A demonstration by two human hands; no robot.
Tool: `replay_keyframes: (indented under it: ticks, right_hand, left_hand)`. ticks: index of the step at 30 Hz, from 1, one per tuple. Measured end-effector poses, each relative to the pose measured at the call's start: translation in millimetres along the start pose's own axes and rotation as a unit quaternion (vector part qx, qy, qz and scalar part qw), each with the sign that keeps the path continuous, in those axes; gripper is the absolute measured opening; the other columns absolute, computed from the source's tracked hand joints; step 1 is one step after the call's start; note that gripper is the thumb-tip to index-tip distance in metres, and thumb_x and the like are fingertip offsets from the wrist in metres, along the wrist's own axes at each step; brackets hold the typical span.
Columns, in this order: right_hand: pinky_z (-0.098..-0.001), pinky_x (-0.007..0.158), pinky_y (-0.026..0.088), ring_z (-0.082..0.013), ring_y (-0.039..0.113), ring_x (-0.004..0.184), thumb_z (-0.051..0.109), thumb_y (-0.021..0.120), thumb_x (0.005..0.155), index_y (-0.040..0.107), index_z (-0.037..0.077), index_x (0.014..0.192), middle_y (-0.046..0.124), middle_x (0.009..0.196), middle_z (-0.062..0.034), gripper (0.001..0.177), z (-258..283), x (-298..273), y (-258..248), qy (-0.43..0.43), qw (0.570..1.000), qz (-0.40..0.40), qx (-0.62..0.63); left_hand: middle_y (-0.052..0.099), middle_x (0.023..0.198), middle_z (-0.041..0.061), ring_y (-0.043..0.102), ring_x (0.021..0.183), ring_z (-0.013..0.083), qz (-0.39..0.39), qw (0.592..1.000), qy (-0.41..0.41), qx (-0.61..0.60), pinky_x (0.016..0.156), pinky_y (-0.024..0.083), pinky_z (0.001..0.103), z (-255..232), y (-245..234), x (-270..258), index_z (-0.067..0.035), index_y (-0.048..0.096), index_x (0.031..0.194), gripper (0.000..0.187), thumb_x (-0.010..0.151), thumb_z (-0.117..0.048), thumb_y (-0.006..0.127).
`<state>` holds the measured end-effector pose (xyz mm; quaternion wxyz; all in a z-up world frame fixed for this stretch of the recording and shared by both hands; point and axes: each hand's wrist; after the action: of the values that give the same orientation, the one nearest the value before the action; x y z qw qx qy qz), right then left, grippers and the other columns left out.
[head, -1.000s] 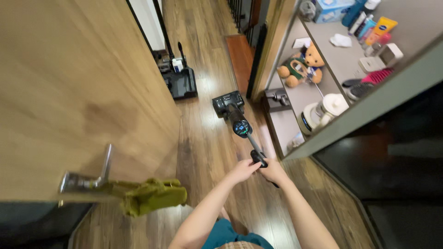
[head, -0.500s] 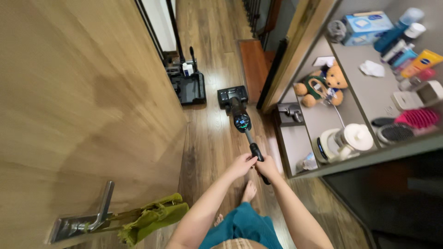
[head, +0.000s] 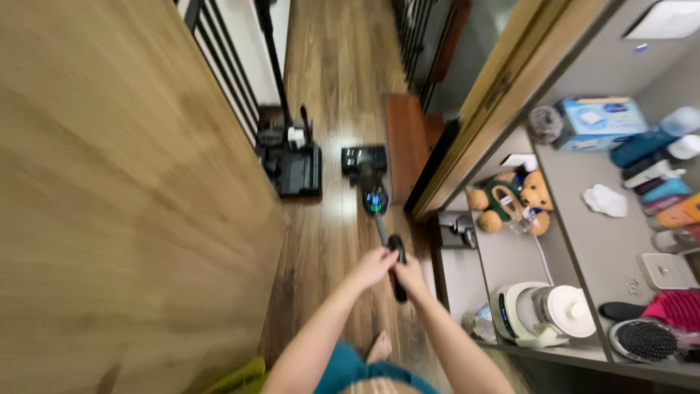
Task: The person uses a cordless stick vacuum to clean a wooden floor in a narrow hallway. They move the vacuum back and forth along the floor, navigating around a stationary upright vacuum cleaner and a staircase railing.
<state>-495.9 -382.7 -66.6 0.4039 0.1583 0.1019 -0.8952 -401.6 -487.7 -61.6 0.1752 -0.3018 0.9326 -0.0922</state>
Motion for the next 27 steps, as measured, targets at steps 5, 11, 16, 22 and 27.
replay_keyframes:
  ticks: [5,11,16,22,27]
  right_hand:
    - [-0.0321,0.039,0.043,-0.0173,0.053,0.043,0.011,0.066,0.089,0.06,0.003,0.077,0.058,0.056,-0.0065,0.016,40,49,5,0.069,0.996,0.018,0.045]
    - [-0.0309,0.039,0.04,-0.0154,0.05,0.043,0.01,0.067,0.09,0.057,0.004,0.078,0.056,0.057,-0.0055,0.017,96,129,32,0.077,0.987,0.026,0.136]
    - [-0.0318,0.039,0.04,-0.0165,0.05,0.042,0.008,0.068,0.087,0.061,0.001,0.079,0.055,0.056,-0.0071,0.013,140,227,63,0.082,0.99,0.014,0.111]
    - [-0.0315,0.042,0.042,-0.0157,0.051,0.044,0.01,0.067,0.089,0.066,0.0,0.083,0.057,0.056,-0.0068,0.012,192,355,98,0.083,0.996,-0.013,0.042]
    - [-0.0323,0.043,0.046,-0.0168,0.057,0.046,0.011,0.061,0.09,0.068,0.002,0.086,0.062,0.059,-0.0082,0.012,214,452,119,0.035,0.999,-0.026,0.003]
  left_hand:
    - [0.077,0.092,0.015,0.074,0.085,0.0257,-0.021,1.0,0.008,-0.014,0.076,0.056,0.037,-14,-22,52,0.0,0.072,0.103,0.047,0.099,-0.046,0.06]
    - [0.076,0.089,0.017,0.075,0.083,0.0276,-0.029,0.999,0.01,0.023,0.075,0.057,0.038,-65,-85,135,-0.001,0.074,0.101,0.049,0.098,-0.048,0.059]
    - [0.075,0.087,0.019,0.075,0.08,0.0316,0.02,0.997,-0.053,0.057,0.073,0.058,0.04,-101,-158,227,-0.001,0.074,0.1,0.053,0.097,-0.051,0.055]
    - [0.078,0.1,0.012,0.074,0.091,0.0221,0.055,0.997,-0.019,-0.043,0.084,0.056,0.033,-90,-220,343,-0.002,0.072,0.111,0.048,0.097,-0.047,0.06]
    - [0.077,0.108,0.012,0.073,0.1,0.0202,0.055,0.998,0.012,-0.021,0.089,0.054,0.032,-95,-261,421,-0.002,0.068,0.122,0.049,0.097,-0.044,0.062]
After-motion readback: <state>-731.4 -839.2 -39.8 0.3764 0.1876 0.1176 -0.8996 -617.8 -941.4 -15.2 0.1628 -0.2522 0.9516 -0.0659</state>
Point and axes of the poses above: each hand's wrist, its own x-axis towards the middle knuckle, its own y-axis out of the palm, z = x × y
